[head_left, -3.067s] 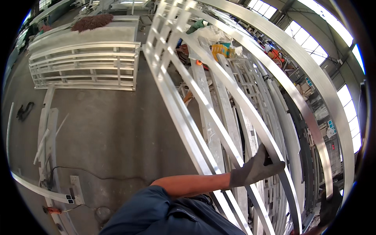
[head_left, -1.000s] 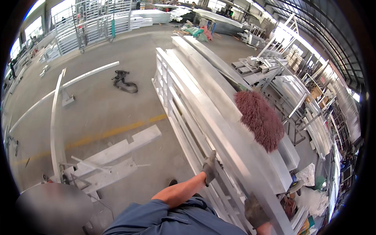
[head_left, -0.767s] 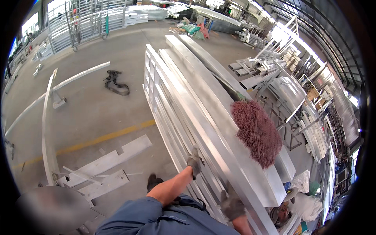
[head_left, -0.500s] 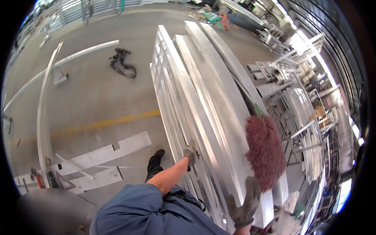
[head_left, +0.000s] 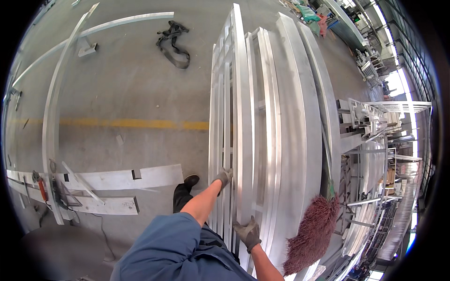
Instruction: The person assembles a metal frame structure by inserting screws and using a power drill to fasten components together. They move around the workshop to retrieve parts and tools, then return to the frame to continue assembly.
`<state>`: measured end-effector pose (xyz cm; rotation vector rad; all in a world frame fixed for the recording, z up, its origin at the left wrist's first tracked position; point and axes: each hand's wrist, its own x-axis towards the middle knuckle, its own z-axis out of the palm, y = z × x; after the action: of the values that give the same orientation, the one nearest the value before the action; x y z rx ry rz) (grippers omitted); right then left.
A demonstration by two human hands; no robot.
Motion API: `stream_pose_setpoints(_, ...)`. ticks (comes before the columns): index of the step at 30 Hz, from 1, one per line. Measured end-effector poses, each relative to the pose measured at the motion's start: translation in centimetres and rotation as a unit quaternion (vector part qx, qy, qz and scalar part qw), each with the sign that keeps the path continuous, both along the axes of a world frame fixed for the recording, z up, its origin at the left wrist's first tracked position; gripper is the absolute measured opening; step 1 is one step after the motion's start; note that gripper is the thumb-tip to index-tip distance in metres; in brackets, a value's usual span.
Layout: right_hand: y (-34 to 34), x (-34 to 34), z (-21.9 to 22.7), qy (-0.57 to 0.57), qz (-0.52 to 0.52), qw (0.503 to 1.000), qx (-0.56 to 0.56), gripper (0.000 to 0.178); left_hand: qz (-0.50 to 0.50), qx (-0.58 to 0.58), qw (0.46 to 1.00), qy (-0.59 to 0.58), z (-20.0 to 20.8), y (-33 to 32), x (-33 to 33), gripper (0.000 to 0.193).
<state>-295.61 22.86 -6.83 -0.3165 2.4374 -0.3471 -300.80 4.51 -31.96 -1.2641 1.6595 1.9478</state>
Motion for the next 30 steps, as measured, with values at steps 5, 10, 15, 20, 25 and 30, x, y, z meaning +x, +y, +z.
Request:
stream_pose_setpoints(5, -0.9, -5.3, -8.0, -0.015, -0.028, 0.996, -0.08, 0.059, -0.024, -0.022, 0.999, 0.031, -1.8, -5.2, 2.8, 0.085)
stream_pose_setpoints(10, -4.9, -8.5, -12.2, 0.001, -0.022, 0.997, -0.077, 0.06, 0.043, 0.108, 0.993, -0.014, 1.8, -13.1, 13.6, 0.066)
stream_pose_setpoints(15, -5.9, -9.5, -16.0, -0.035, -0.045, 0.998, -0.039, 0.069, 0.093, 0.075, 0.987, -0.107, 5.9, -15.9, 24.6, 0.057)
stream_pose_setpoints(20, -4.5, -8.7, -21.0, -0.038, -0.077, 0.993, -0.075, 0.059, 0.094, 0.093, 0.972, -0.193, 8.3, -13.9, 29.2, 0.054)
stream_pose_setpoints(25, -1.4, -7.0, -28.6, -0.014, -0.081, 0.993, -0.085, 0.051, -0.136, 0.051, 0.984, -0.098, 7.9, -11.5, 30.2, 0.059)
stream_pose_setpoints(30, 0.1, -7.4, -31.0, 0.012, -0.107, 0.991, -0.077, 0.052, -0.193, 0.007, 0.978, -0.078, 12.8, -10.5, 23.9, 0.066)
